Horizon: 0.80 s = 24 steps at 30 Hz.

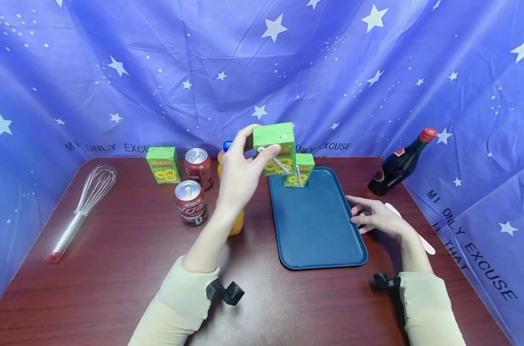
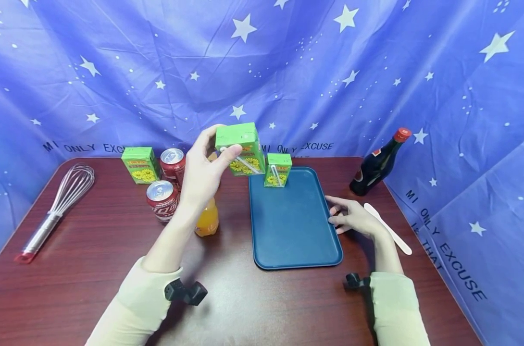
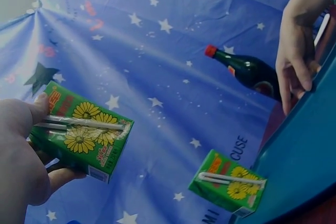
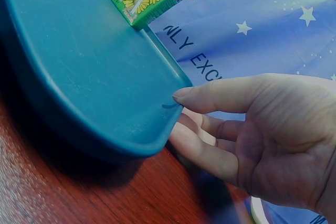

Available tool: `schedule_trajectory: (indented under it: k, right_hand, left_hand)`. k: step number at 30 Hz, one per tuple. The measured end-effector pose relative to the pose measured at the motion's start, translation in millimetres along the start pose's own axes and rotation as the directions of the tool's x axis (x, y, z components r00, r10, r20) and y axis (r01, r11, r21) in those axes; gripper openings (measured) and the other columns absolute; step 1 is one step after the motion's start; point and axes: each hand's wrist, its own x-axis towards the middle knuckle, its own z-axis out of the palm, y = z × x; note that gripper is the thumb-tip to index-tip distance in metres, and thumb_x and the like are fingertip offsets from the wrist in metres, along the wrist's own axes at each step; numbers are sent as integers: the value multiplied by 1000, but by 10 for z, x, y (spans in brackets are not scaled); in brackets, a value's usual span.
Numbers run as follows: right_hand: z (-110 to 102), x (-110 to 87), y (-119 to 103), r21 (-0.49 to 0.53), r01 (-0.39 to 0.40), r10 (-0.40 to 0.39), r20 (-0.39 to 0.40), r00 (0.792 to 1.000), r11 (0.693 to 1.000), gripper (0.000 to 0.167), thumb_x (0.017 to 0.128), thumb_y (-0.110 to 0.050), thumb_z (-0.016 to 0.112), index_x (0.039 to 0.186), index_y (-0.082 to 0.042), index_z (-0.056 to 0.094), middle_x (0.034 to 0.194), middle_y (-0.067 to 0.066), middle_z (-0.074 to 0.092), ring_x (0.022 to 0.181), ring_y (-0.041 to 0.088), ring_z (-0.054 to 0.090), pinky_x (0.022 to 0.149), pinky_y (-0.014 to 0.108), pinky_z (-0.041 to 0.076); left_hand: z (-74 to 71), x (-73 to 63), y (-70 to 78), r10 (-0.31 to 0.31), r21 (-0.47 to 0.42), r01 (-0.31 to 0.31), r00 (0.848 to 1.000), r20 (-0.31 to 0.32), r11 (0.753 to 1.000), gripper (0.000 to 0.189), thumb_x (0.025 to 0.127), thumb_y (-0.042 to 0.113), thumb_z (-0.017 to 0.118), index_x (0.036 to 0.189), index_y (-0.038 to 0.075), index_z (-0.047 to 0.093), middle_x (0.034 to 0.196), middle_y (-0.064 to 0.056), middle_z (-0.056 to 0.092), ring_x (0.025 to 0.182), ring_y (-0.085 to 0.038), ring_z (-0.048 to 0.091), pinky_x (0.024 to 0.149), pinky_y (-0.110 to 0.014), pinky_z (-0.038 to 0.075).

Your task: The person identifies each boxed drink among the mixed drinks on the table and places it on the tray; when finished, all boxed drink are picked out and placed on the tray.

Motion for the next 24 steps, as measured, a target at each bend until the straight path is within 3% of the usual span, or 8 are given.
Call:
schedule_trajectory:
  k: [5, 12, 24]
  right_hand:
    - [4, 1, -7, -1, 2, -2, -2, 1000, 1000, 72, 99, -7, 66, 161, -4, 29, 108, 10, 56, 83, 8, 68, 71, 41, 65]
    - [4, -2, -9, -6, 10, -10, -1, 1000, 1000, 72, 99, -7, 65, 161, -4, 28, 108, 11, 56, 83, 9, 69, 71, 41, 65]
    - [14, -27, -52, 0, 15, -15, 6, 1000, 1000, 73, 99, -7, 66, 160, 0, 27, 107, 12, 55, 82, 8, 68, 69, 39, 65]
  left_hand:
    - [103, -20, -79, -7, 29, 7, 1000, 21, 1000, 50, 95, 28, 76, 139, 12, 57, 115, -8, 68, 103, -15, 64, 81, -27, 58]
    - [219, -45, -200, -56, 71, 53, 998, 42, 996, 49, 94, 31, 76, 137, 14, 58, 114, -5, 68, 108, -16, 64, 95, -33, 59]
    - [382, -91, -377, -127, 163, 117, 990, 54, 980, 51, 94, 39, 75, 137, 21, 58, 111, -2, 70, 99, -16, 66, 81, -29, 57]
